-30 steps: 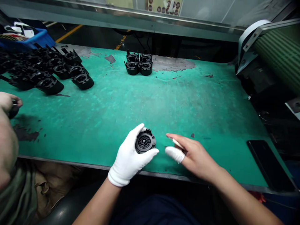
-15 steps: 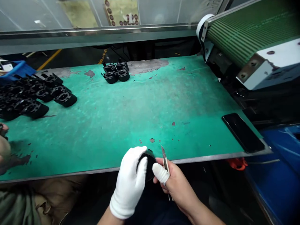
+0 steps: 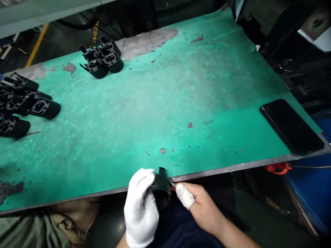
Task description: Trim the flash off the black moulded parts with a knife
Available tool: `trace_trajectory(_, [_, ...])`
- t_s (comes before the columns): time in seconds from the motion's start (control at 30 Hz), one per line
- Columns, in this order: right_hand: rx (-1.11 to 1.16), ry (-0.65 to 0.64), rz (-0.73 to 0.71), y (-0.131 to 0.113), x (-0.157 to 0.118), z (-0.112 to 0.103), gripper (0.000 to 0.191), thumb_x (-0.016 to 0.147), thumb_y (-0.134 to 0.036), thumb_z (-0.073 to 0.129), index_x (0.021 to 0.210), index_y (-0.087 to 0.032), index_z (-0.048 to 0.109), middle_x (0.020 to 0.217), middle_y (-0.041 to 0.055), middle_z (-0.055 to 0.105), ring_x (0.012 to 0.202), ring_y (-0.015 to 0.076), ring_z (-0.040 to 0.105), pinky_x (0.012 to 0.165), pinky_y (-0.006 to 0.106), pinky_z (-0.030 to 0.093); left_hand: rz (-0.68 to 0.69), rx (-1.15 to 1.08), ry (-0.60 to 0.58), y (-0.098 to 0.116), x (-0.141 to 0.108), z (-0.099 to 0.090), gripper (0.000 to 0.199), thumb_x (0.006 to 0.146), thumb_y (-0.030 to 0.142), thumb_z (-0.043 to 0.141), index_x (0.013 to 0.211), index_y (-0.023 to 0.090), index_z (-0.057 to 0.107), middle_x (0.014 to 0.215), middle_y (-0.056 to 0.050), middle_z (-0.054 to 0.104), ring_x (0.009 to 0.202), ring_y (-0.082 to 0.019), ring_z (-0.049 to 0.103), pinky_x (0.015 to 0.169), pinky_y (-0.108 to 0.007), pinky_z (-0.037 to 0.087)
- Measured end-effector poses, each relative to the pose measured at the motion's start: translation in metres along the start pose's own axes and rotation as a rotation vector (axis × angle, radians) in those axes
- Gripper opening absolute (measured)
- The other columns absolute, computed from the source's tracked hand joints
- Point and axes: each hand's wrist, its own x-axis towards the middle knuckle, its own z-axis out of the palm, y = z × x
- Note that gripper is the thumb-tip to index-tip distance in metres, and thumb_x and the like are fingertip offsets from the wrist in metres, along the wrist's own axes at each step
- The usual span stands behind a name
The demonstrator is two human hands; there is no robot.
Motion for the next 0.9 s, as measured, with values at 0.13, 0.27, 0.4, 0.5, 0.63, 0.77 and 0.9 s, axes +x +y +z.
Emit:
trace_trajectory(0.13, [-0.021, -0.011, 0.017, -0.002, 0.002, -0.004, 0.043, 0.099, -0.048, 0.043, 0.079, -0.02, 0.068, 0.072, 0.002, 0.06, 0.072, 0.0193, 0.054, 0.073, 0.032, 0.046, 0.014, 0.017, -0.015, 0.002, 0.001, 0.0, 0.055, 0.084, -0.004, 0.051, 0.13, 0.025, 0.057, 0.131, -0.008, 0.06, 0.126, -0.025, 0.055, 0.111, -0.056, 0.045])
trace_trajectory(0.27, [-0.049, -0.012, 0.039, -0.005, 0.004, -0.007, 0.042, 0.098, -0.047, 0.045, 0.079, -0.021, 0.071, 0.073, 0.0031, 0.064, 0.074, 0.0212, 0.058, 0.076, 0.034, 0.049, 0.015, 0.008, -0.031, 0.002, 0.002, 0.0, 0.06, 0.082, -0.006, 0.051, 0.132, 0.027, 0.056, 0.132, -0.006, 0.059, 0.128, -0.025, 0.053, 0.11, -0.055, 0.046])
trace_trajectory(0.4, [-0.07, -0.003, 0.055, -0.007, 0.006, -0.005, 0.04, 0.099, -0.046, 0.045, 0.086, -0.02, 0.072, 0.078, 0.0038, 0.067, 0.076, 0.0207, 0.059, 0.077, 0.034, 0.048, 0.013, 0.015, -0.042, 0.002, 0.003, -0.002, 0.065, 0.081, -0.008, 0.051, 0.135, 0.029, 0.053, 0.132, -0.006, 0.058, 0.13, -0.026, 0.053, 0.109, -0.056, 0.047])
trace_trajectory(0.5, [-0.075, 0.021, 0.047, -0.004, 0.008, -0.001, 0.04, 0.1, -0.043, 0.046, 0.078, -0.019, 0.068, 0.07, 0.0009, 0.059, 0.068, 0.0165, 0.05, 0.068, 0.031, 0.041, 0.025, 0.027, -0.037, 0.0, 0.002, -0.002, 0.064, 0.081, -0.007, 0.052, 0.133, 0.03, 0.055, 0.132, -0.006, 0.059, 0.128, -0.027, 0.054, 0.107, -0.056, 0.048])
trace_trajectory(0.63, [0.013, 0.05, 0.026, 0.006, 0.008, 0.003, 0.04, 0.099, -0.042, 0.046, 0.072, -0.018, 0.062, 0.064, -0.0023, 0.046, 0.064, 0.0136, 0.039, 0.061, 0.03, 0.032, 0.081, 0.059, 0.015, -0.005, 0.0, 0.002, 0.055, 0.083, -0.002, 0.054, 0.128, 0.029, 0.058, 0.128, -0.006, 0.062, 0.122, -0.027, 0.058, 0.104, -0.055, 0.051])
trace_trajectory(0.77, [0.121, 0.084, -0.001, 0.014, -0.002, 0.004, 0.039, 0.099, -0.048, 0.045, 0.09, -0.019, 0.069, 0.07, -0.0008, 0.053, 0.066, 0.0142, 0.044, 0.064, 0.029, 0.037, 0.108, 0.08, 0.042, -0.005, 0.002, 0.007, 0.049, 0.087, 0.002, 0.053, 0.128, 0.028, 0.059, 0.127, -0.007, 0.063, 0.118, -0.027, 0.06, 0.102, -0.056, 0.051])
trace_trajectory(0.9, [0.165, 0.079, -0.104, 0.014, -0.006, 0.008, 0.044, 0.092, -0.046, 0.062, 0.13, -0.022, 0.059, 0.07, -0.0054, 0.047, 0.062, 0.0113, 0.041, 0.062, 0.026, 0.037, 0.12, 0.056, 0.028, -0.006, 0.001, 0.006, 0.052, 0.088, 0.0, 0.052, 0.132, 0.027, 0.057, 0.129, -0.008, 0.062, 0.12, -0.026, 0.059, 0.104, -0.054, 0.05])
